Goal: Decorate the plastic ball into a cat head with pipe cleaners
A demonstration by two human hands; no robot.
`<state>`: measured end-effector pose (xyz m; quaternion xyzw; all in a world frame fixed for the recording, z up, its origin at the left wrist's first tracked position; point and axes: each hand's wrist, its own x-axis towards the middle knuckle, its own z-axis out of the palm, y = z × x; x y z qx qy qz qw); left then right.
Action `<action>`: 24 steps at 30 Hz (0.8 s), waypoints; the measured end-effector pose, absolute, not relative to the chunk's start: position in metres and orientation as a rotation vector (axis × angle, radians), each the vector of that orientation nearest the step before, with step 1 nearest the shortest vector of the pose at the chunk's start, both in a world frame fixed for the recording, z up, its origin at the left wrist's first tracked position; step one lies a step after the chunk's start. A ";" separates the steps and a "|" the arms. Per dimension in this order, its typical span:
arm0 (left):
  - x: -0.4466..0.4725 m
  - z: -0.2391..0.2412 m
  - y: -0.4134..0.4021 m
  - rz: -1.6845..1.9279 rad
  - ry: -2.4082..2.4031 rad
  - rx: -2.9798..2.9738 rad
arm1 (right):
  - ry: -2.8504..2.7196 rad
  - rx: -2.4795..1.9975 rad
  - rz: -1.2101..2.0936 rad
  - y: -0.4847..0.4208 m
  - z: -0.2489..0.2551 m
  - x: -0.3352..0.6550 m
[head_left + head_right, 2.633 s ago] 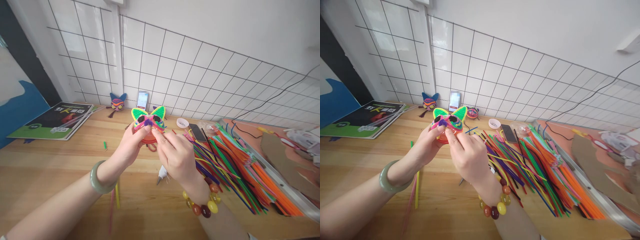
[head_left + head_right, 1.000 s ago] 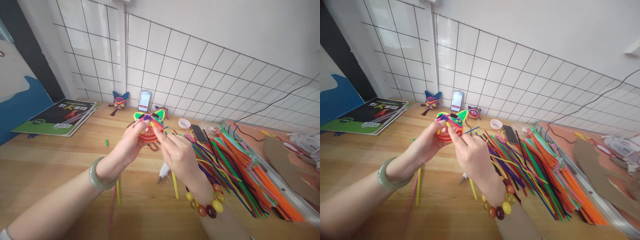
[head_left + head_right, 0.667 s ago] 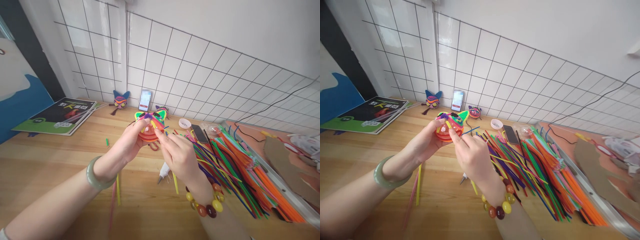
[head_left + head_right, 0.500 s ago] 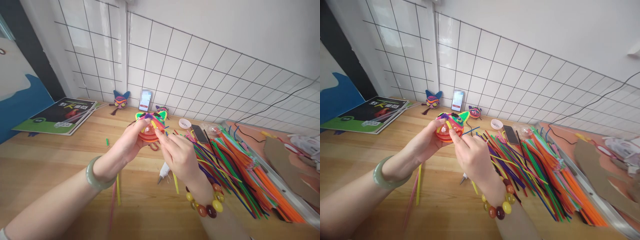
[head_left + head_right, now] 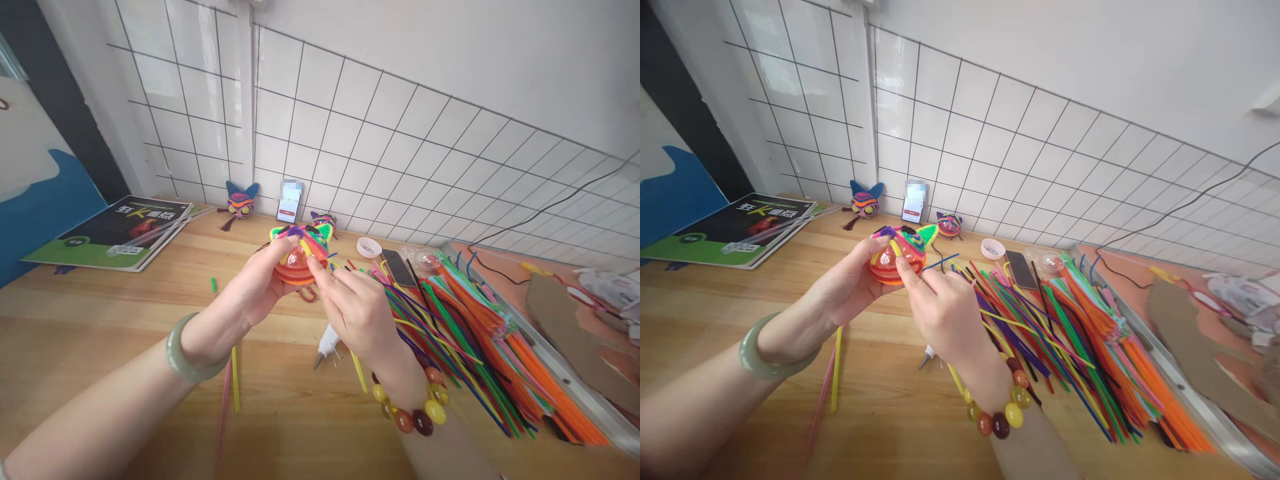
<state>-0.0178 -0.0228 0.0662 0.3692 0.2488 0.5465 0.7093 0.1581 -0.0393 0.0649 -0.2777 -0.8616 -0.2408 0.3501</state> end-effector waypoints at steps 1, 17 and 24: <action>-0.018 0.067 -0.023 1.214 0.553 0.825 | -2.226 -0.719 -0.628 -0.039 0.065 0.158; -0.019 0.069 -0.026 1.192 0.532 0.864 | -2.208 -0.706 -0.622 -0.039 0.069 0.159; -0.019 0.072 -0.028 1.193 0.540 0.866 | -2.195 -0.715 -0.645 -0.039 0.068 0.159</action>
